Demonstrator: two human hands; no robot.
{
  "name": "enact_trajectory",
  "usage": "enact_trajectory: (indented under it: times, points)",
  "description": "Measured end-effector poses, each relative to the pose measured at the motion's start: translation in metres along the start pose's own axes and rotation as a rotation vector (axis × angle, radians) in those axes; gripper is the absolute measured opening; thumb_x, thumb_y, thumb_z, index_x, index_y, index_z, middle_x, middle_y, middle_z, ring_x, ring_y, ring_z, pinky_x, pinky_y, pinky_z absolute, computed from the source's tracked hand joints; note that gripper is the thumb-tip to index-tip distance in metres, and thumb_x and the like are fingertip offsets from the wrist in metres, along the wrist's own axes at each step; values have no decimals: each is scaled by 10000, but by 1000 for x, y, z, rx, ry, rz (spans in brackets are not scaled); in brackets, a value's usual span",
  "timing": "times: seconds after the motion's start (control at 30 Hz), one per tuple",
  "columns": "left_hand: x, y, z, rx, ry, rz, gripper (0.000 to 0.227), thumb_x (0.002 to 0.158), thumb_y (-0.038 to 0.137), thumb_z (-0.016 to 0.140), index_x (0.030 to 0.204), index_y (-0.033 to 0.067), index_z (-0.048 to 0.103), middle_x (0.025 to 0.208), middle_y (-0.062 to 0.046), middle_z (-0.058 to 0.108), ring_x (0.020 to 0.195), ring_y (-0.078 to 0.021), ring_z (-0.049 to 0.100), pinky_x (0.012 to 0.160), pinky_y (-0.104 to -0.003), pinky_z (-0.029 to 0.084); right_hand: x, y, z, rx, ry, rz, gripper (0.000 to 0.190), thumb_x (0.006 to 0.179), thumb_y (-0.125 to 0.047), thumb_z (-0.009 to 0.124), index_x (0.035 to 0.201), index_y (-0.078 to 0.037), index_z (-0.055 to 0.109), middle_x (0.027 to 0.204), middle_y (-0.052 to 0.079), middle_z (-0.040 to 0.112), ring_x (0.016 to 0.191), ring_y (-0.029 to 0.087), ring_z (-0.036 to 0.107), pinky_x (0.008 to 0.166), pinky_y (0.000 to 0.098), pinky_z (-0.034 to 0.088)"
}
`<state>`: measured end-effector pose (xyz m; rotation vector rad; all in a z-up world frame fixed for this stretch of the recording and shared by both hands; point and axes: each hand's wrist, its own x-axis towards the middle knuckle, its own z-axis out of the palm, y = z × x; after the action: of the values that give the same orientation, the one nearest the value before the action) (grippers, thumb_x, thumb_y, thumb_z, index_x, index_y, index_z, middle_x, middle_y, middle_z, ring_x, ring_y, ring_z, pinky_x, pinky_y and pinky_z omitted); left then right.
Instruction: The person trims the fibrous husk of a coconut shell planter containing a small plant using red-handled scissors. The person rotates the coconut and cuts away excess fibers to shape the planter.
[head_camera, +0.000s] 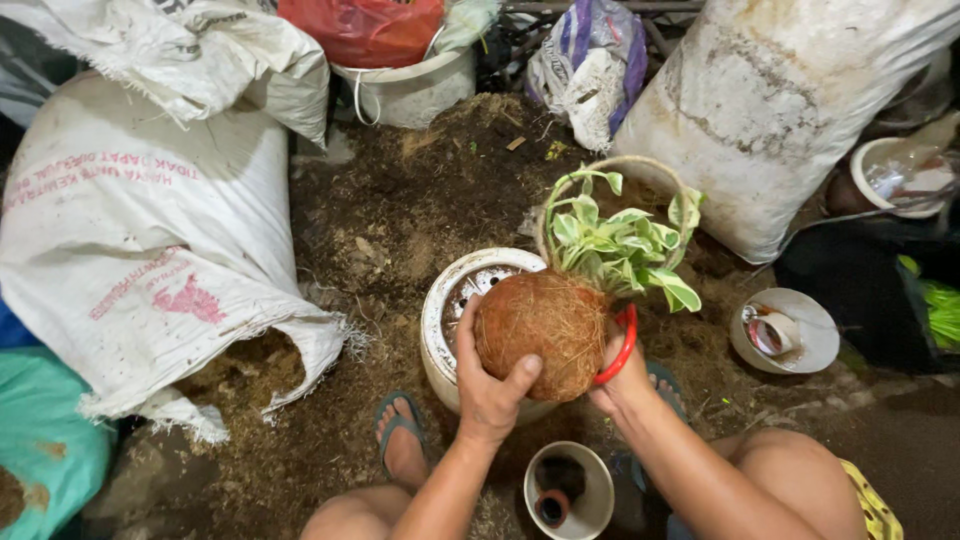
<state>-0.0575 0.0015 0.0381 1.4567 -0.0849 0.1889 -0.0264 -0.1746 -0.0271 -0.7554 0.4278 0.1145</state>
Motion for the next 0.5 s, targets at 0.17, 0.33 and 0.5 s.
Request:
enact_trajectory:
  times: [0.17,0.33,0.5]
  points:
    - [6,-13,-4,48,-6,-7,1067,735,430,831,1570,-3,326,1472,-198,468,1358,-327,535,1172,-434,415,25,16,-29,-22,49,-18,406,972,-181,532,1303,49,587,1158,208,711,1006,322,731,884,471,611]
    - [6,-49,-12,477,71,149,1021,693,340,878,1536,5,410,1513,-232,419,1432,-379,434,1200,-475,366,67,66,-59,-173,378,-159,244,1012,-135,643,1102,83,584,999,195,681,832,296,687,723,438,573]
    - [-9,-78,-17,621,169,229,1027,659,343,885,1521,43,414,1513,-251,389,1410,-429,429,1180,-500,389,84,89,-71,-134,265,78,144,943,-117,626,1023,-1,654,927,146,686,756,262,682,678,403,571]
